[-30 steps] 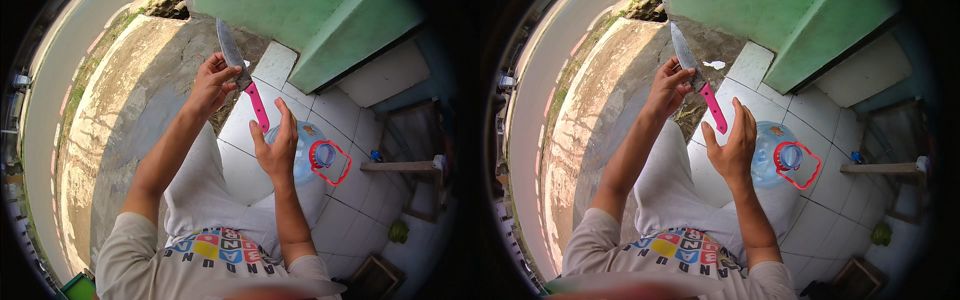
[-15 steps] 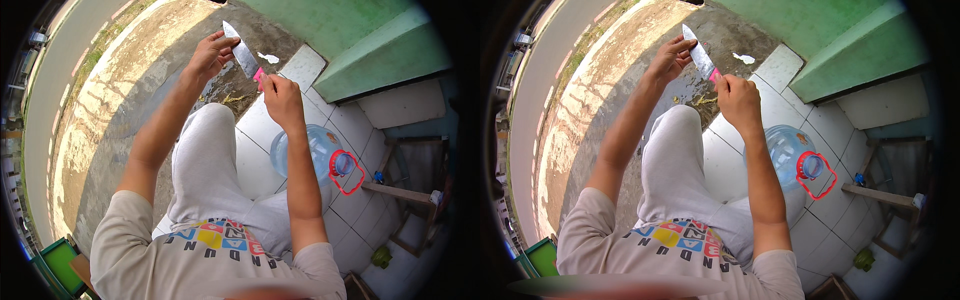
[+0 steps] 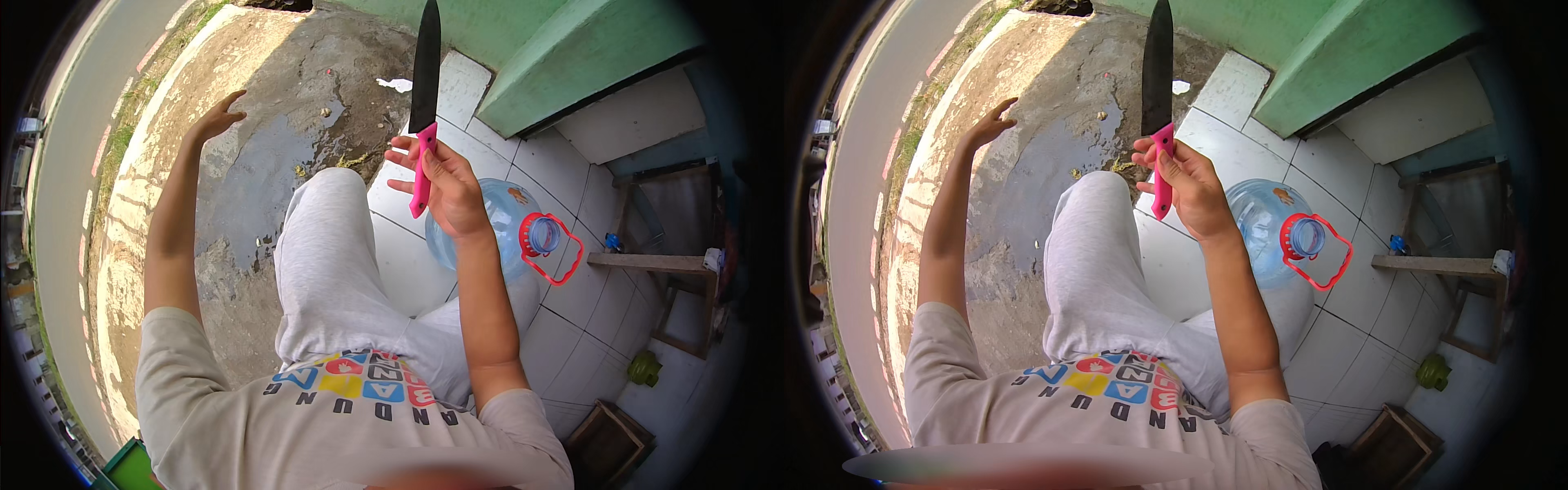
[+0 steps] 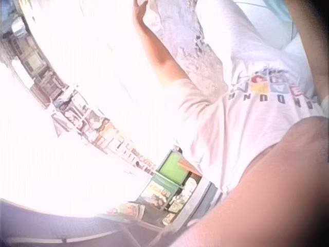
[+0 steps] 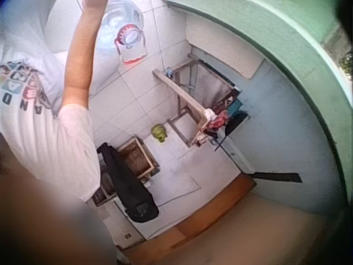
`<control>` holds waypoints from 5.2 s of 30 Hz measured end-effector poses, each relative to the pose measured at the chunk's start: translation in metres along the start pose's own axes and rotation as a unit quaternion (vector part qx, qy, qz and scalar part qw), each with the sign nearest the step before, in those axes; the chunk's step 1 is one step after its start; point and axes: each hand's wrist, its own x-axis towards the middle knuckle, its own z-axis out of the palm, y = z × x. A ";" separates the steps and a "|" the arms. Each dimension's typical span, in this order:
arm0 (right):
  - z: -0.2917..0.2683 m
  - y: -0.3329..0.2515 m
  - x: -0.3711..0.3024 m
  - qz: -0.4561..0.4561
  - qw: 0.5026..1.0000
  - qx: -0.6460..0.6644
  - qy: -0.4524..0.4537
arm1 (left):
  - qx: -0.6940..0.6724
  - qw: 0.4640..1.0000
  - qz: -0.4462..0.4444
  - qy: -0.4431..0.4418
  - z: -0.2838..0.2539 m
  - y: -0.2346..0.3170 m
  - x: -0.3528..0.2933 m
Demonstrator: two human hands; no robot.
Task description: The person arranges sliced yellow peppers on a plate, then sits on the floor to open a large water jug using a knife. After rinsing the knife, they return to the counter and open a small plastic bag containing a white ingredient.
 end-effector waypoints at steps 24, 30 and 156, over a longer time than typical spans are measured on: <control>0.025 -0.228 -0.259 -0.076 0.920 0.068 0.379 | -0.019 0.992 0.123 0.015 0.088 0.415 -0.091; 0.041 -0.327 -0.382 -0.053 0.778 0.086 0.620 | -0.119 0.977 0.168 0.051 0.065 0.572 -0.109; 0.092 0.237 0.088 -0.082 0.533 -0.779 -0.322 | -0.924 0.252 0.088 0.273 0.341 -0.080 -0.092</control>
